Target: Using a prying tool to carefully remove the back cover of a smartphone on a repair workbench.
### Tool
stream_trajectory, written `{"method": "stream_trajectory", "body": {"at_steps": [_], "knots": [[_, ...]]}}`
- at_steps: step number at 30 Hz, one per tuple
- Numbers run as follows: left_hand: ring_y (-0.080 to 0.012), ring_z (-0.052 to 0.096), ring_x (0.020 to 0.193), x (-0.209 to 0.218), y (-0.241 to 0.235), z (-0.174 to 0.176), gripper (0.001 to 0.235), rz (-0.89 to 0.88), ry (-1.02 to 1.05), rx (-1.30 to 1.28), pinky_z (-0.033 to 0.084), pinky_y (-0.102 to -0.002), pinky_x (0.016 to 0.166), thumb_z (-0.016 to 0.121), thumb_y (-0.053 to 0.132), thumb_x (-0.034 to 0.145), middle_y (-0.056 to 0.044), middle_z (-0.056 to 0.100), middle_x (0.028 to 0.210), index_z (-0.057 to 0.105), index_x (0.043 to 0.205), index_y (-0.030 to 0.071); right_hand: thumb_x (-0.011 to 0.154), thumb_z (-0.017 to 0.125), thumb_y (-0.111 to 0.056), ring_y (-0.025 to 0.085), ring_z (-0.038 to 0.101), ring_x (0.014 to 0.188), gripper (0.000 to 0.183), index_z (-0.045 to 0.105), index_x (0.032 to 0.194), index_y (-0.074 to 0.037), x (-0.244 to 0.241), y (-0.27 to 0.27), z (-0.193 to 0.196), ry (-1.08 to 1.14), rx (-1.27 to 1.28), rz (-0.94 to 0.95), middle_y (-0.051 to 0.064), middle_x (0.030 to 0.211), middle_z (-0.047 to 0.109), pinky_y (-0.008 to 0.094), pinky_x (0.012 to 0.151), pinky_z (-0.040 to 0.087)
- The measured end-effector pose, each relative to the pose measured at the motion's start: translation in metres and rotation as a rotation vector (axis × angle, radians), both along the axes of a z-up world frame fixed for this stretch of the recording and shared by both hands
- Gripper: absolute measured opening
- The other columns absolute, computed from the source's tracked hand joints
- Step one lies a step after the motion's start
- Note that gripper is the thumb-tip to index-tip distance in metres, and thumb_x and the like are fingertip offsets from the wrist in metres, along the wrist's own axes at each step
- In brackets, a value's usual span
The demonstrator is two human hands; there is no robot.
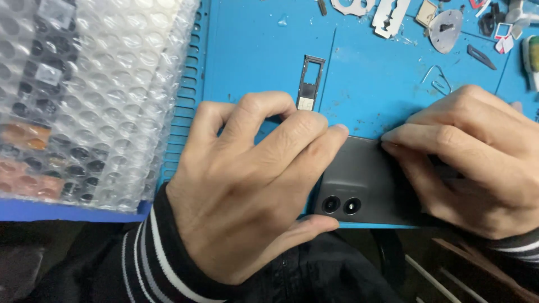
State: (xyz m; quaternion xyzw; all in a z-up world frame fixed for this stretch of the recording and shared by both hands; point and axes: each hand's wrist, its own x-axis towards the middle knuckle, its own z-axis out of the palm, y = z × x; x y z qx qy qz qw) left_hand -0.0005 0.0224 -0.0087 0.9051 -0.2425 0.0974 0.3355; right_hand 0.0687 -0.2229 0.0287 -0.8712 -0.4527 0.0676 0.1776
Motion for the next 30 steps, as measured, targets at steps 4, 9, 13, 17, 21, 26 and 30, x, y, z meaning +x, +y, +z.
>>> {"method": "stream_trajectory", "body": {"at_steps": [4, 9, 13, 17, 21, 26, 30], "knots": [[-0.0288, 0.053, 0.112, 0.002, 0.003, 0.002, 0.087, 0.006, -0.002, 0.01, 0.036, -0.044, 0.087, 0.096, 0.055, 0.062, -0.007, 0.06, 0.123, 0.067, 0.127, 0.005, 0.073, 0.076, 0.012, 0.024, 0.055, 0.071, 0.024, 0.072, 0.095, 0.005, -0.002, -0.019, 0.002, 0.036, -0.066, -0.082, 0.013, 0.083, 0.063, 0.035, 0.064, 0.045], [-0.0293, 0.052, 0.112, 0.005, 0.001, 0.0, 0.084, -0.037, 0.025, 0.022, 0.035, -0.045, 0.086, 0.09, 0.054, 0.069, -0.007, 0.057, 0.124, 0.062, 0.132, 0.005, 0.072, 0.077, 0.009, 0.028, 0.063, 0.08, 0.026, 0.074, 0.096, 0.0, 0.003, -0.041, 0.002, -0.058, -0.208, 0.026, 0.013, 0.085, 0.067, 0.04, 0.072, 0.053], [-0.0291, 0.051, 0.114, 0.003, 0.002, -0.001, 0.086, -0.036, 0.033, 0.014, 0.035, -0.045, 0.087, 0.092, 0.054, 0.067, -0.007, 0.056, 0.126, 0.062, 0.132, 0.006, 0.072, 0.076, 0.011, 0.027, 0.058, 0.087, 0.027, 0.073, 0.097, 0.001, -0.005, -0.058, -0.007, -0.016, -0.174, -0.106, 0.013, 0.091, 0.065, 0.039, 0.079, 0.052], [-0.0301, 0.052, 0.114, 0.005, -0.001, -0.002, 0.084, -0.037, 0.032, -0.005, 0.036, -0.046, 0.087, 0.092, 0.05, 0.067, -0.007, 0.057, 0.125, 0.061, 0.131, 0.005, 0.074, 0.074, 0.014, 0.027, 0.058, 0.083, 0.024, 0.073, 0.095, 0.004, -0.007, -0.057, -0.01, -0.01, -0.091, -0.122, 0.014, 0.09, 0.064, 0.039, 0.078, 0.05], [-0.031, 0.052, 0.115, 0.005, -0.002, -0.002, 0.087, -0.039, 0.036, -0.006, 0.036, -0.047, 0.087, 0.094, 0.051, 0.064, -0.007, 0.058, 0.125, 0.061, 0.13, 0.006, 0.076, 0.077, 0.014, 0.027, 0.058, 0.084, 0.022, 0.073, 0.096, 0.004, -0.006, -0.062, -0.016, -0.018, -0.064, -0.109, 0.015, 0.091, 0.065, 0.039, 0.08, 0.05], [-0.0296, 0.052, 0.114, 0.002, -0.003, -0.002, 0.087, -0.033, 0.037, -0.004, 0.036, -0.046, 0.087, 0.094, 0.054, 0.063, -0.005, 0.058, 0.123, 0.063, 0.129, 0.007, 0.075, 0.075, 0.014, 0.027, 0.059, 0.083, 0.022, 0.073, 0.096, 0.005, -0.008, -0.059, -0.013, 0.002, -0.054, -0.118, 0.016, 0.091, 0.064, 0.039, 0.081, 0.051], [-0.0289, 0.051, 0.113, 0.001, -0.001, 0.0, 0.085, -0.018, 0.02, 0.001, 0.034, -0.045, 0.088, 0.092, 0.055, 0.065, -0.005, 0.059, 0.121, 0.064, 0.129, 0.005, 0.078, 0.079, 0.013, 0.027, 0.06, 0.087, 0.02, 0.073, 0.096, 0.003, -0.012, -0.063, -0.015, -0.02, -0.074, -0.151, 0.015, 0.092, 0.065, 0.04, 0.083, 0.053]]}}
